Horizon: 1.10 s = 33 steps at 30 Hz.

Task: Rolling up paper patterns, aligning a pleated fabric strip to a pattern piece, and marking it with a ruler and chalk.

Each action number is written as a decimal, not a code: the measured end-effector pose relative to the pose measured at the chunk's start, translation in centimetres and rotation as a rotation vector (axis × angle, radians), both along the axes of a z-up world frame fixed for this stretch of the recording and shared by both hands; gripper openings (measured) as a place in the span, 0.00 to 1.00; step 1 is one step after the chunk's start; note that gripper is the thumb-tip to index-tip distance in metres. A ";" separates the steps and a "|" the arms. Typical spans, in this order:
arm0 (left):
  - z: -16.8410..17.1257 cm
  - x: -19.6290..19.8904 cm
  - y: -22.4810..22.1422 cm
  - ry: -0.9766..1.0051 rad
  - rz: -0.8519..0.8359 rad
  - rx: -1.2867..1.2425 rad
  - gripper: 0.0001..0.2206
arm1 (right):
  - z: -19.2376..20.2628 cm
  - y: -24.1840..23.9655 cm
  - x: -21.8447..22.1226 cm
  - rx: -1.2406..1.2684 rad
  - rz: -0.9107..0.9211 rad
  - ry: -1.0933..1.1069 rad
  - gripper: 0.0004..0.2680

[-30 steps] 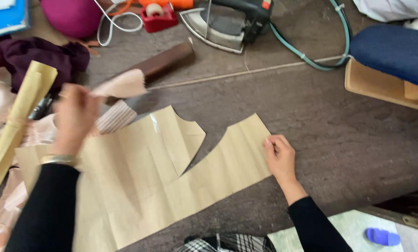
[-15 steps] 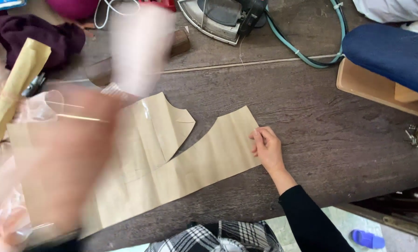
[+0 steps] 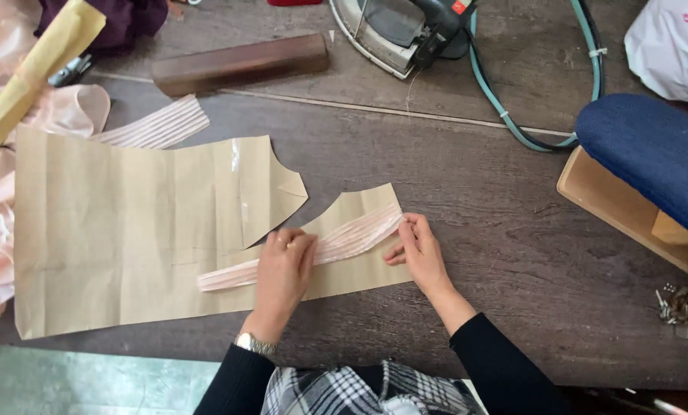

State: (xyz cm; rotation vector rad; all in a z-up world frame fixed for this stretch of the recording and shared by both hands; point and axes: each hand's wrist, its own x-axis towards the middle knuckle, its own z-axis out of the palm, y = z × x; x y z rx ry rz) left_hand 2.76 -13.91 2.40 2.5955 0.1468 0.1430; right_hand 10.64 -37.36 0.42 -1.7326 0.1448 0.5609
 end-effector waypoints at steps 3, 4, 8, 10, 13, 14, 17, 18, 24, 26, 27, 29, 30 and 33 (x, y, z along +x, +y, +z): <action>-0.9 1.9 -1.9 0.035 0.011 -0.047 0.06 | -0.3 0.3 0.3 0.003 -0.022 0.024 0.15; -1.2 2.5 -2.3 0.038 0.009 -0.048 0.06 | -0.1 0.5 0.4 0.002 -0.024 0.027 0.15; -1.6 4.5 -3.5 0.235 -0.003 0.001 0.11 | -0.4 1.1 0.7 -0.044 -0.092 0.070 0.13; -1.9 4.8 -3.3 0.319 -0.008 -0.018 0.15 | -0.8 1.3 0.5 -0.063 -0.112 0.097 0.13; -3.2 5.1 -2.4 0.285 -0.101 0.022 0.19 | -1.2 1.6 0.1 -0.086 -0.162 0.032 0.11; -3.4 5.0 -1.9 0.262 -0.143 -0.013 0.18 | -1.0 1.7 -0.1 -0.101 -0.190 0.021 0.11; -4.0 5.1 -0.7 0.218 -0.218 -0.065 0.18 | 0.0 2.1 -0.3 -0.155 -0.206 -0.007 0.11; -4.2 5.2 -0.3 0.195 -0.246 -0.085 0.18 | 0.5 2.3 -0.2 -0.197 -0.188 -0.026 0.11; -2.2 1.6 2.4 0.128 -0.061 -0.025 0.12 | 1.5 2.7 1.1 -0.298 -0.134 -0.052 0.09; -3.2 -0.2 3.2 0.181 -0.032 0.036 0.13 | 1.8 2.9 1.2 -0.304 -0.155 -0.051 0.09; -3.8 -1.1 3.5 0.232 0.002 0.097 0.15 | 1.9 3.0 1.2 -0.309 -0.171 -0.053 0.09; -3.4 -1.8 3.3 0.232 0.024 0.068 0.15 | 2.4 3.0 1.4 -0.326 -0.174 0.020 0.08; -3.2 -2.0 3.3 0.226 0.049 0.045 0.15 | 2.6 3.1 1.6 -0.337 -0.176 0.088 0.08; -3.2 -2.2 2.9 0.208 0.090 -0.037 0.19 | 2.5 3.2 1.6 -0.348 -0.192 0.067 0.06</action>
